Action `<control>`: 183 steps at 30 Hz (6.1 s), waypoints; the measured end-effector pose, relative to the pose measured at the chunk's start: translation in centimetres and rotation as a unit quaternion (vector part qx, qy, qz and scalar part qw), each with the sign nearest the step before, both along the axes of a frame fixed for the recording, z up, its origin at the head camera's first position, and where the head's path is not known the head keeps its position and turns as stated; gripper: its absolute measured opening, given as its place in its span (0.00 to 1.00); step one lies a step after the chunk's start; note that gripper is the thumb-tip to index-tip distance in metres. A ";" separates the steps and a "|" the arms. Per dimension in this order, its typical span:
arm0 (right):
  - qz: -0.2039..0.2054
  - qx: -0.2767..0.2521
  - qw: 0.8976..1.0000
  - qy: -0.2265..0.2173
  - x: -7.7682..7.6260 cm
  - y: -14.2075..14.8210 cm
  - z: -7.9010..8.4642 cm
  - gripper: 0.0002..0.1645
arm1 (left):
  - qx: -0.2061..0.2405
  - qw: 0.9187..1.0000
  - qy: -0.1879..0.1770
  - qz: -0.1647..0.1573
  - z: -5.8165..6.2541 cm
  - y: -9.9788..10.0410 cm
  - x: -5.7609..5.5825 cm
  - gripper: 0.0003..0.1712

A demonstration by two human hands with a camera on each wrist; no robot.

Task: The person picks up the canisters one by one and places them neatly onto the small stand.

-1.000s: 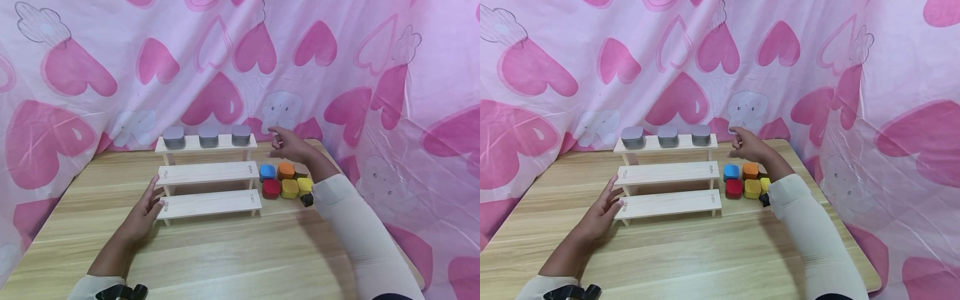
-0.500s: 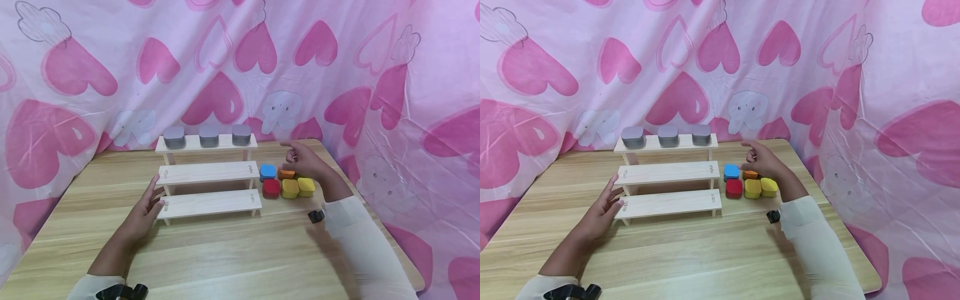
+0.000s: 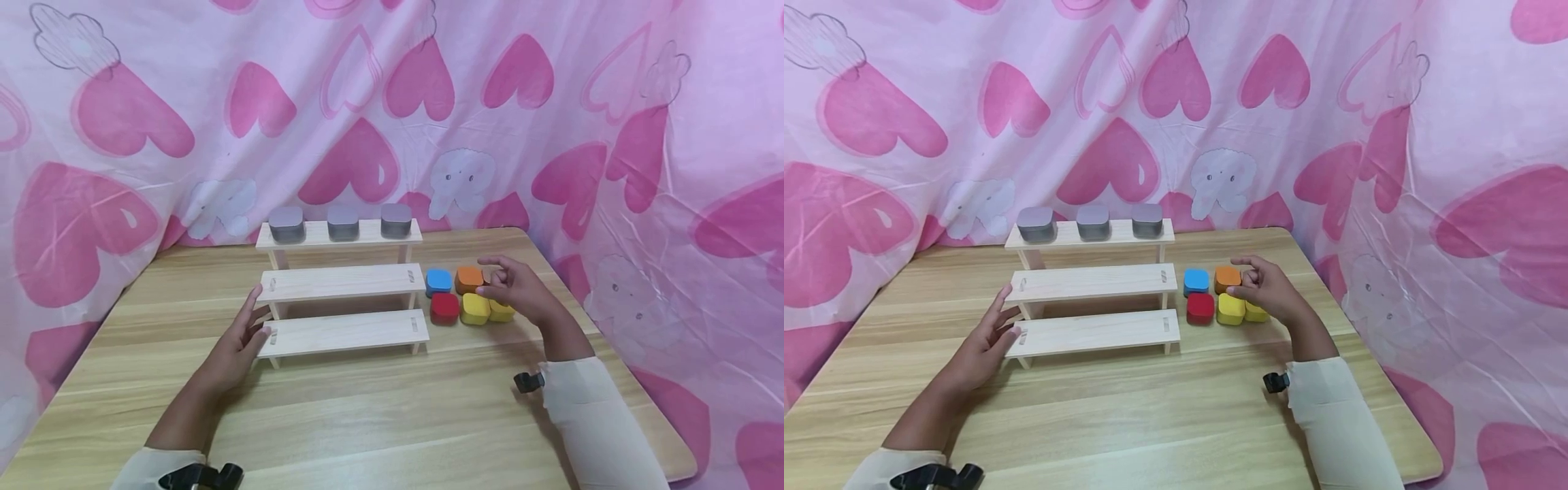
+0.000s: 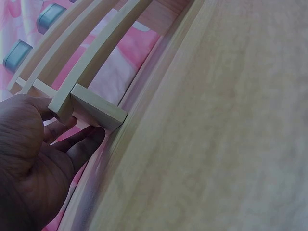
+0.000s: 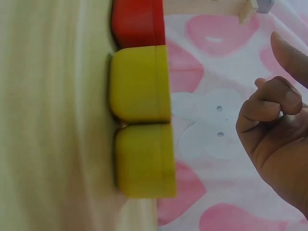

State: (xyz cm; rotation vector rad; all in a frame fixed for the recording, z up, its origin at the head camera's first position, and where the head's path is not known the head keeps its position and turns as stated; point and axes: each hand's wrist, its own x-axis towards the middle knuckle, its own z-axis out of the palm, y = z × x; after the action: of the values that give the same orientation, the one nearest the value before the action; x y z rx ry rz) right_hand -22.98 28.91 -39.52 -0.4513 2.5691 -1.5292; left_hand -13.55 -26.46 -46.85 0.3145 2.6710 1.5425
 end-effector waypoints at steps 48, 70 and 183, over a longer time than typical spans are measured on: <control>-0.019 -0.054 0.983 -0.174 -1.1 8.4 -7.5 0.50 | -0.013 0.999 -0.028 0.017 -0.3 0.2 -0.2 0.51; -0.039 -0.071 0.980 -0.181 -0.8 8.1 -8.2 0.44 | -0.025 1.000 -0.012 0.013 -0.3 0.1 -0.3 0.52; 0.088 -0.065 0.994 0.010 1.3 -16.5 4.7 0.40 | -0.003 1.000 -0.026 0.014 0.1 0.3 -0.1 0.52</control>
State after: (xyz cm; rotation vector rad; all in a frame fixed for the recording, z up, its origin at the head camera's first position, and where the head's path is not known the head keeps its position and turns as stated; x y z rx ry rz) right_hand -21.70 12.37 -34.84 -0.6907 2.3784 -1.6420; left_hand -13.69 -26.17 -46.74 0.2344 2.6500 1.5282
